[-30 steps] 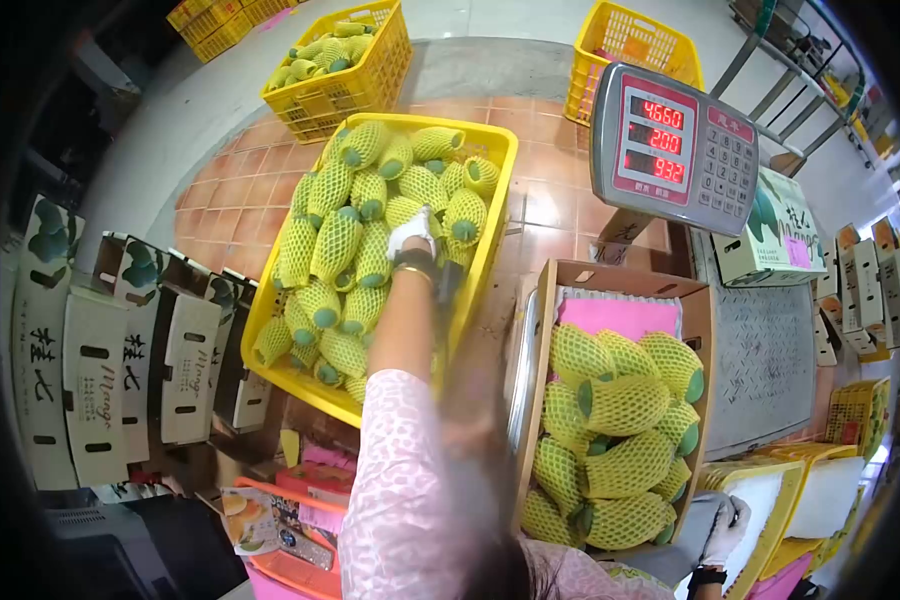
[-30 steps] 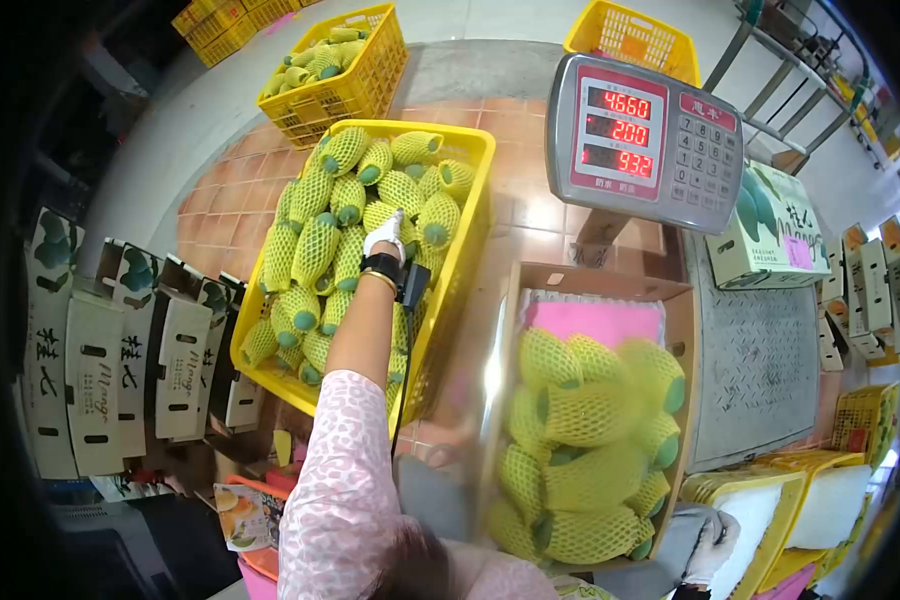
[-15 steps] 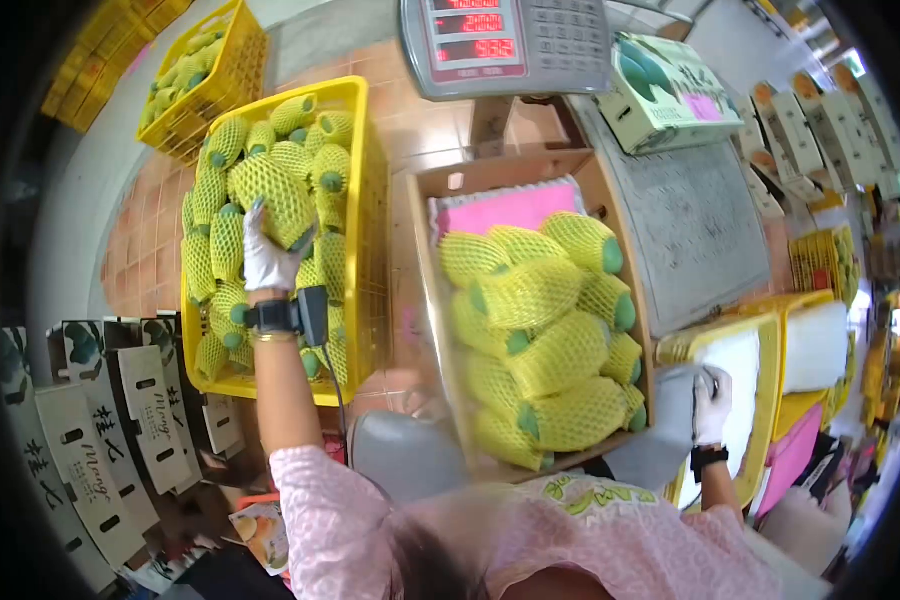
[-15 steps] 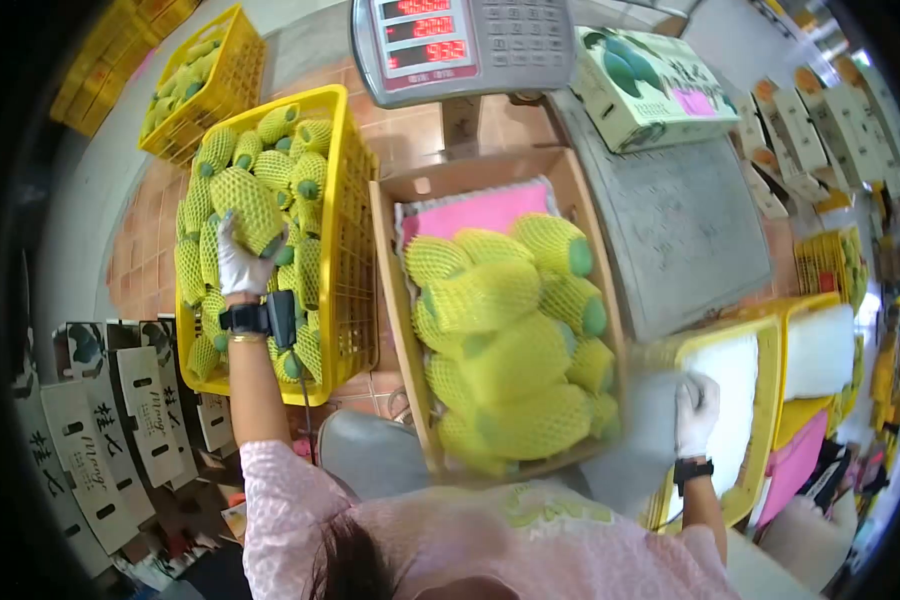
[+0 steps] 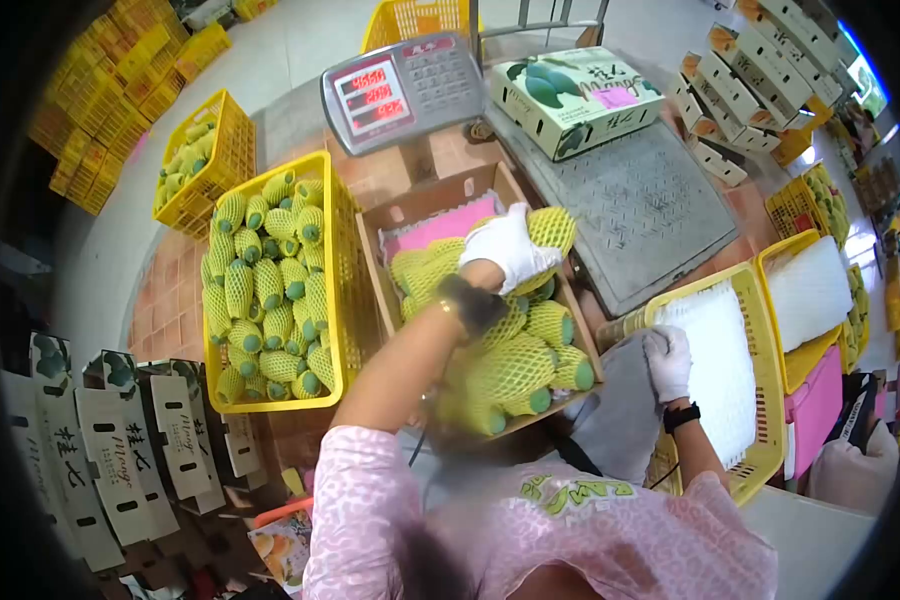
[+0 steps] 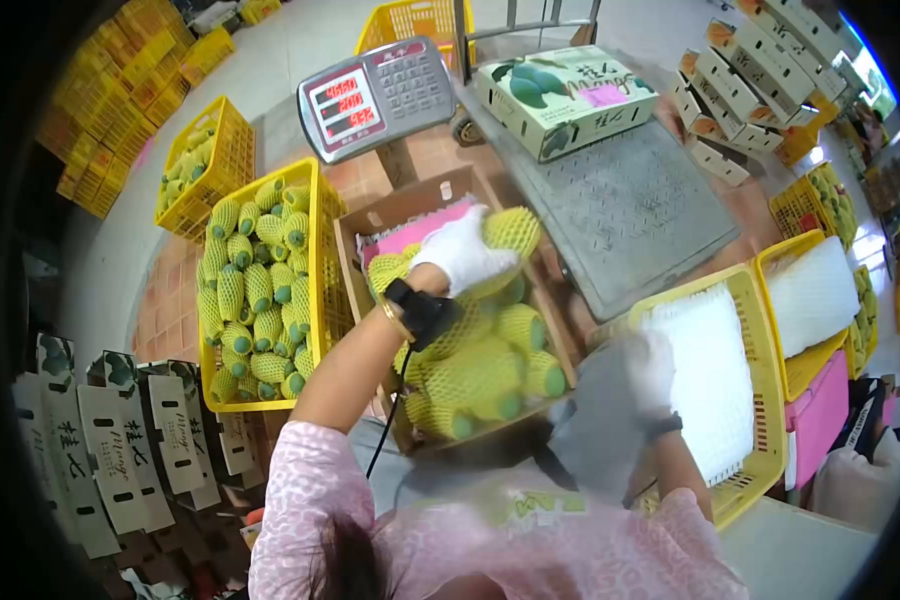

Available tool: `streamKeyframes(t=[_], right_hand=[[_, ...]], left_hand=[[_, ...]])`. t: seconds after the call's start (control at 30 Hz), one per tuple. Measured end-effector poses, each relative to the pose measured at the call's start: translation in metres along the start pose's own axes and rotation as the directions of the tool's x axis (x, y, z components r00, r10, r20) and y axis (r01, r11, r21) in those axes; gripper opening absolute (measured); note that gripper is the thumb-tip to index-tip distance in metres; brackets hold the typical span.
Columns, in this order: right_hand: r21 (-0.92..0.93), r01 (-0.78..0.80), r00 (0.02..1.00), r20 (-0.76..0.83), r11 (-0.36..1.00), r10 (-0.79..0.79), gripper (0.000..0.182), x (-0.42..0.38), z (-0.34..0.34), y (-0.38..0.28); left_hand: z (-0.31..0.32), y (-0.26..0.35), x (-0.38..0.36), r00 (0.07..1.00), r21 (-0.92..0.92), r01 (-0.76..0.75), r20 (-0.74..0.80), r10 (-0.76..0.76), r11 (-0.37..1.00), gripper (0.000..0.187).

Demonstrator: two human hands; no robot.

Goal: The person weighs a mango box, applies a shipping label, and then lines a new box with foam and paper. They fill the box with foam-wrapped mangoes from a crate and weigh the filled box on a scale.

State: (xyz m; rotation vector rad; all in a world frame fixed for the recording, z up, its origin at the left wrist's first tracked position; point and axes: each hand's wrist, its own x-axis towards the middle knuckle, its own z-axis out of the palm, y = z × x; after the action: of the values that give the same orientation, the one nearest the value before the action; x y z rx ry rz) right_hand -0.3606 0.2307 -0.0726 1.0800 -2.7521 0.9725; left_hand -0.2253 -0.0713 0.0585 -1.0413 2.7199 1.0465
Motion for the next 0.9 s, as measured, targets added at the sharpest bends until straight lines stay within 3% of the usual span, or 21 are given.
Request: streamKeyframes(t=[0.07, 0.13, 0.27, 0.33, 0.37, 0.43, 0.5, 0.53, 0.57, 0.6, 0.63, 0.67, 0.7, 0.73, 0.77, 0.8, 0.83, 0.9], right_hand=[[0.039, -0.012, 1.000, -0.018, 0.999, 0.013, 0.023, -0.003, 0.000, 0.002], [0.058, -0.050, 0.999, 0.004, 0.997, 0.050, 0.023, -0.002, -0.005, -0.003], [0.042, -0.072, 0.997, 0.012, 0.996, 0.072, 0.024, -0.003, -0.004, 0.001], [0.025, -0.028, 1.000, -0.005, 0.999, 0.028, 0.024, -0.004, -0.006, 0.000], [-0.007, 0.015, 1.000, -0.025, 1.000, -0.015, 0.025, -0.004, -0.005, 0.000], [-0.035, 0.097, 0.993, -0.057, 0.995, -0.099, 0.026, -0.005, 0.000, 0.007], [-0.117, 0.017, 0.997, 0.079, 0.993, -0.008, 0.025, -0.002, -0.005, 0.001], [-0.053, 0.006, 0.999, 0.034, 0.999, -0.004, 0.025, -0.002, -0.005, 0.001], [-0.044, 0.016, 0.999, 0.034, 0.999, -0.015, 0.025, -0.002, -0.003, 0.003], [-0.011, 0.041, 0.999, 0.005, 0.999, -0.041, 0.025, -0.002, -0.001, 0.007], [0.018, 0.062, 0.998, -0.023, 0.998, -0.062, 0.025, -0.005, 0.001, 0.013], [0.006, 0.026, 0.996, -0.085, 1.000, -0.025, 0.025, -0.007, 0.013, 0.027], [0.008, 0.026, 0.997, -0.078, 1.000, -0.026, 0.025, -0.008, 0.012, 0.024], [0.035, 0.035, 0.998, -0.056, 0.999, -0.033, 0.025, -0.006, 0.008, 0.018], [0.060, 0.044, 0.999, -0.035, 0.997, -0.042, 0.025, -0.006, 0.005, 0.015], [0.080, 0.061, 0.997, -0.058, 0.995, -0.056, 0.024, -0.007, 0.009, 0.018], [0.079, 0.063, 0.997, -0.059, 0.995, -0.058, 0.024, -0.008, 0.009, 0.015], [0.098, 0.068, 0.996, -0.064, 0.993, -0.062, 0.024, -0.010, 0.007, 0.009]], left_hand=[[0.015, -0.002, 0.018, 1.000, 0.067, 0.006, 0.005, -0.007, 0.998, 0.072], [0.023, -0.012, 0.036, 0.983, 0.259, 0.023, 0.169, -0.069, 0.966, 0.067], [0.019, -0.026, 0.042, 0.977, 0.266, -0.011, 0.208, -0.046, 0.964, 0.073], [0.008, -0.030, 0.029, 0.996, 0.075, -0.049, 0.084, 0.042, 0.996, 0.073], [0.000, -0.033, 0.019, 0.997, 0.087, -0.035, 0.070, 0.029, 0.996, 0.073], [-0.020, -0.038, -0.010, 0.990, 0.002, -0.044, -0.137, 0.044, 0.999, 0.067], [-0.028, -0.057, -0.051, 0.961, -0.171, -0.089, -0.273, 0.040, 0.981, 0.060], [-0.029, -0.073, -0.073, 0.961, -0.352, -0.115, -0.276, 0.015, 0.929, 0.058], [-0.022, -0.098, -0.092, 0.950, -0.525, -0.058, -0.291, -0.114, 0.849, 0.057], [-0.032, -0.098, -0.126, 0.944, -0.456, -0.012, -0.299, -0.141, 0.890, 0.057], [-0.019, -0.124, -0.145, 0.895, -0.544, 0.017, -0.365, -0.255, 0.839, 0.058], [-0.015, -0.145, -0.167, 0.860, -0.473, 0.183, -0.347, -0.373, 0.862, 0.058], [0.008, -0.189, -0.184, 0.810, -0.395, 0.211, -0.442, -0.387, 0.894, 0.060], [0.007, -0.178, -0.212, 0.785, -0.189, 0.403, -0.432, -0.444, 0.895, 0.063], [0.015, -0.171, -0.231, 0.732, -0.114, 0.541, -0.424, -0.533, 0.833, 0.062], [0.033, -0.180, -0.247, 0.719, -0.062, 0.577, -0.433, -0.543, 0.814, 0.060], [0.041, -0.168, -0.255, 0.701, -0.038, 0.653, -0.349, -0.623, 0.756, 0.064], [0.083, -0.180, -0.273, 0.735, 0.027, 0.574, -0.458, -0.500, 0.819, 0.072]])
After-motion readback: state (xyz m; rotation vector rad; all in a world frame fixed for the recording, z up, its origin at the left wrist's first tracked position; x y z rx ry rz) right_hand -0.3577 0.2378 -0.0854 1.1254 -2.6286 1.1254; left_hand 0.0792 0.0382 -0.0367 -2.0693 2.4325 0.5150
